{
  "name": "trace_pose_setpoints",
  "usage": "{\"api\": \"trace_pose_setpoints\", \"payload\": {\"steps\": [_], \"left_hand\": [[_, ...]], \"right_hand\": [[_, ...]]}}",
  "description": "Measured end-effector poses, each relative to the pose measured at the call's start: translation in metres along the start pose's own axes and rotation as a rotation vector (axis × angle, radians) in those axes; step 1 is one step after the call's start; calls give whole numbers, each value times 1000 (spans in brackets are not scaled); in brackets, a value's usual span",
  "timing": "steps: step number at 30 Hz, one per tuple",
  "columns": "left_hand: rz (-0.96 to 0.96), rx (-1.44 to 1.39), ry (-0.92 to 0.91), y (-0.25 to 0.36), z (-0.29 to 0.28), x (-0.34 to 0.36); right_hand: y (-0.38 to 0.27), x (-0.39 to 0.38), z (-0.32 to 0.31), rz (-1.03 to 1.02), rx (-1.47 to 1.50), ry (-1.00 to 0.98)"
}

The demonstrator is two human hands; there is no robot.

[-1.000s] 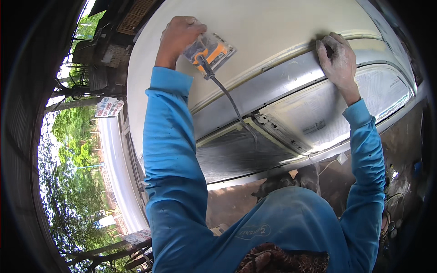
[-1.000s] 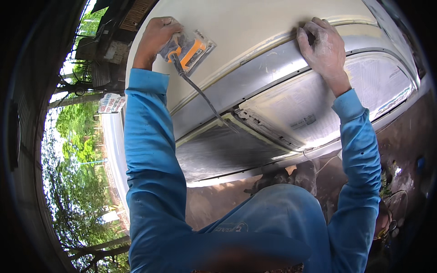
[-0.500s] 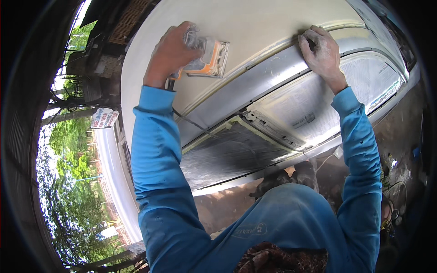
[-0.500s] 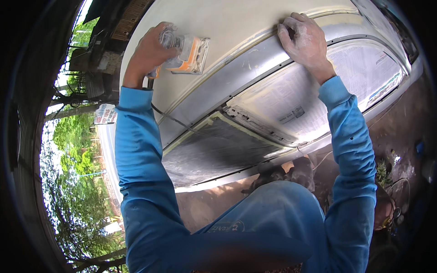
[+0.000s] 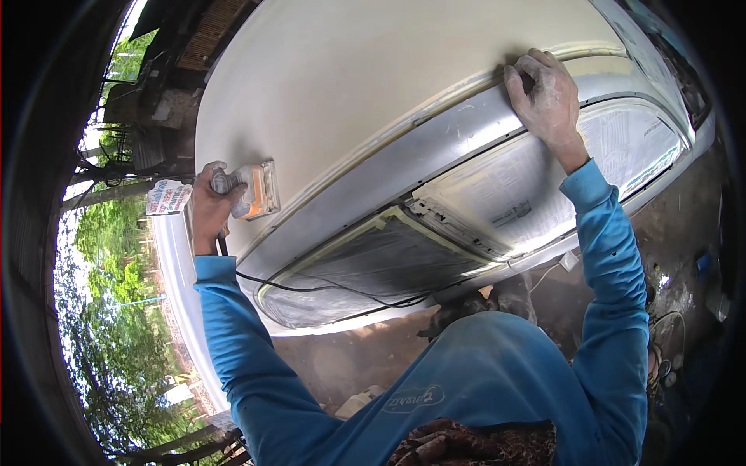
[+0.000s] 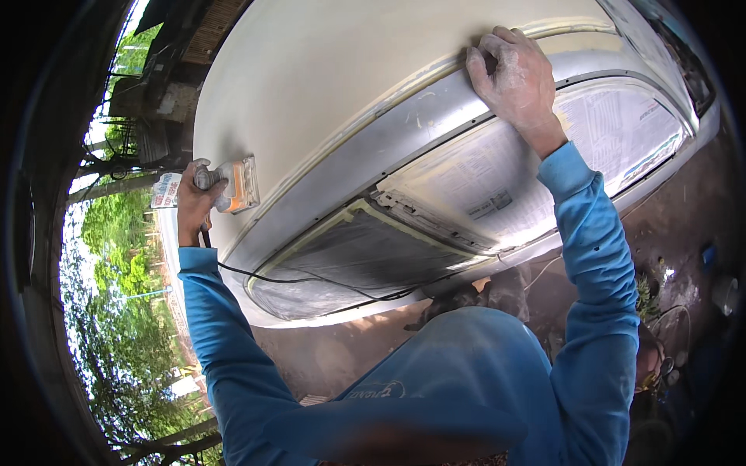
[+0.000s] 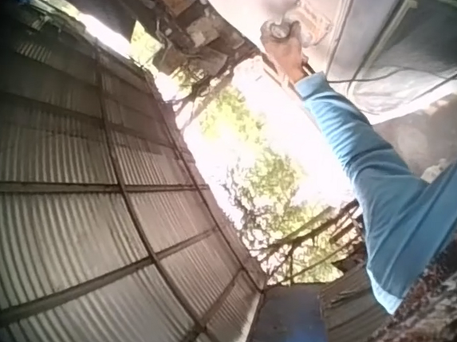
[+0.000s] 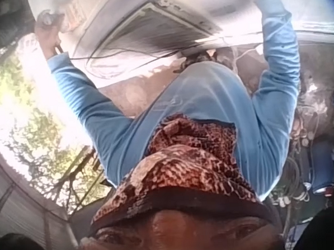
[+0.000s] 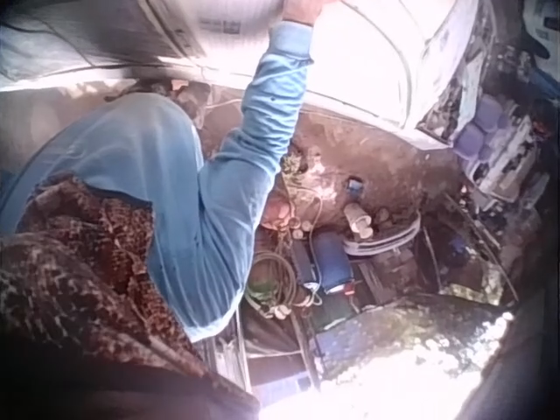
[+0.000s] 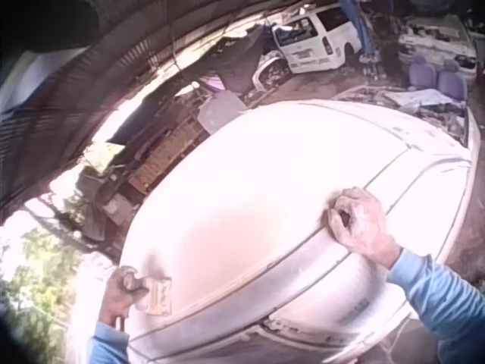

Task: Sanding the roof and pillars of a car using an electric orbital sander.

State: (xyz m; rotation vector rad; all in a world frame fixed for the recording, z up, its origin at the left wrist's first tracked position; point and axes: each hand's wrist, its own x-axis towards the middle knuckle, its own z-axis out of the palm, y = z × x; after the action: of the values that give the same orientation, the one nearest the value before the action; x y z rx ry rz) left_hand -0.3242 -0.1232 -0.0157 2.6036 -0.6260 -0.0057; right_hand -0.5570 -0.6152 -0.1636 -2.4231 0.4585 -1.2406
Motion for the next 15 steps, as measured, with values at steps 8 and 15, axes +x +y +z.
{"api": "trace_pose_setpoints", "payload": {"steps": [8,15], "left_hand": [[474,341,95,184,87,42],[475,321,134,280,137,50]], "right_hand": [[2,0,-1,9,2,-36],[14,-3,8,-101,-75,116]]}}
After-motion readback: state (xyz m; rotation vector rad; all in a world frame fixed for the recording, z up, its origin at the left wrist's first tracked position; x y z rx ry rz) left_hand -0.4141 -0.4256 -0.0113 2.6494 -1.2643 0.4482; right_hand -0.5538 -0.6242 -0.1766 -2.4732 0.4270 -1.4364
